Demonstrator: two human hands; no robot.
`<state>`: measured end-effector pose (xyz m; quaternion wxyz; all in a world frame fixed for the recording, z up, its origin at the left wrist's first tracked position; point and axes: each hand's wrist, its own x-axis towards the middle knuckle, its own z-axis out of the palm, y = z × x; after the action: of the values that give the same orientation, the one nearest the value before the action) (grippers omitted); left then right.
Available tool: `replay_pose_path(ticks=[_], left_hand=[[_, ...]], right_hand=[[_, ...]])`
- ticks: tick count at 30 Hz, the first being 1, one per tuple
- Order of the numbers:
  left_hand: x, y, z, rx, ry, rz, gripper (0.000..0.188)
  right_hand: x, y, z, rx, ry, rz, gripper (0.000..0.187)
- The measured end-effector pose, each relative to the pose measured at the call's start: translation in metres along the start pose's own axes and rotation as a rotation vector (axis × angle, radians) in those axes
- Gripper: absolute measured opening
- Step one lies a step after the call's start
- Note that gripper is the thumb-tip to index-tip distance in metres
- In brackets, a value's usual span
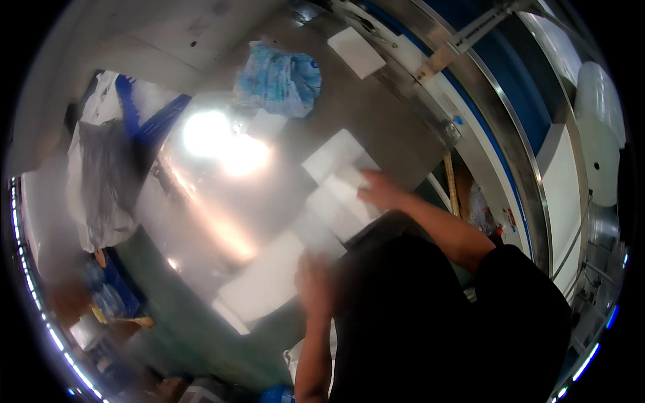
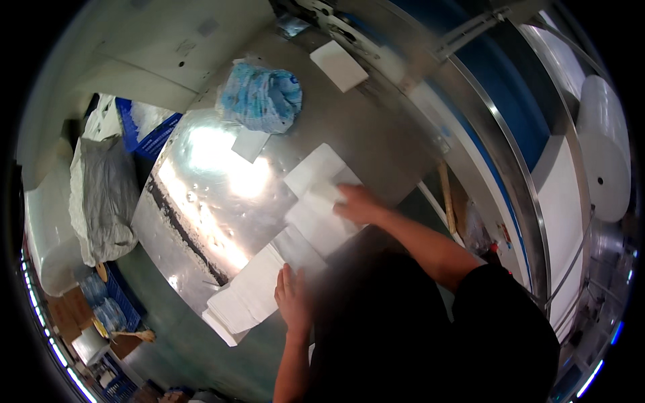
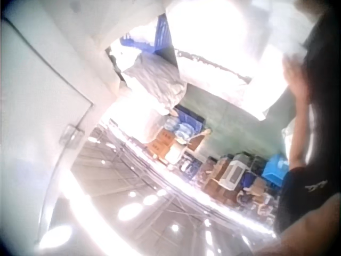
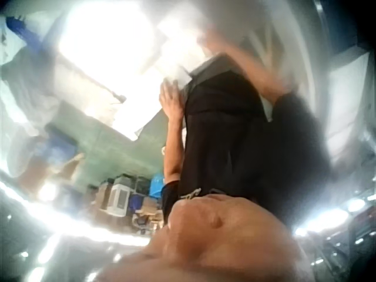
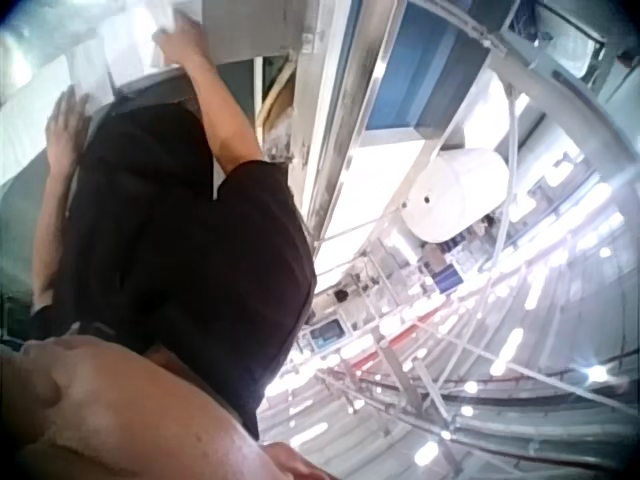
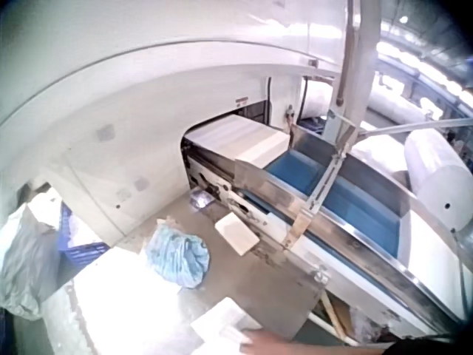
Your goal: The person picks white rectangular items from a blue basket and places them onto a metal table. They then pick up light blue plastic bags and place them on the table. The person continues to pick up the white items and place them into the plastic bags, then places the filled bags onto a conveyor belt.
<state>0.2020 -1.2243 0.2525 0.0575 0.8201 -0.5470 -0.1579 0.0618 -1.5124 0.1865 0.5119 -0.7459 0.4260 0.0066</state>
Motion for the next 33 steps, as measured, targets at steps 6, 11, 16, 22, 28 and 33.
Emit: replay_pose_path(ticks=[6, 11, 16, 22, 28, 33], left_hand=[[0.01, 0.005, -0.013, -0.074, -0.086, -0.069, 0.045], [-0.005, -0.008, -0.001, -0.137, -0.006, -0.066, 0.047], [-0.046, -0.019, 0.0, -0.12, 0.026, -0.281, 0.043], [-0.104, -0.059, -0.02, -0.138, 0.647, -0.755, 0.03], [-0.115, -0.079, 0.021, -0.343, 0.592, -0.881, 0.031], [-0.113, -0.073, 0.023, -0.503, 0.621, -0.92, 0.032]], right_hand=[[-0.007, -0.063, -0.043, -0.304, 0.597, -0.218, 0.056], [-0.037, -0.046, 0.045, 0.148, -0.279, -0.178, 0.057], [-0.031, -0.029, 0.13, 0.121, -0.47, -0.023, 0.063], [-0.029, -0.058, 0.125, -0.009, -0.493, 0.144, 0.058], [-0.037, -0.098, 0.121, 0.109, -0.56, 0.293, 0.065], [-0.046, -0.121, 0.126, 0.029, -0.65, 0.434, 0.063]])
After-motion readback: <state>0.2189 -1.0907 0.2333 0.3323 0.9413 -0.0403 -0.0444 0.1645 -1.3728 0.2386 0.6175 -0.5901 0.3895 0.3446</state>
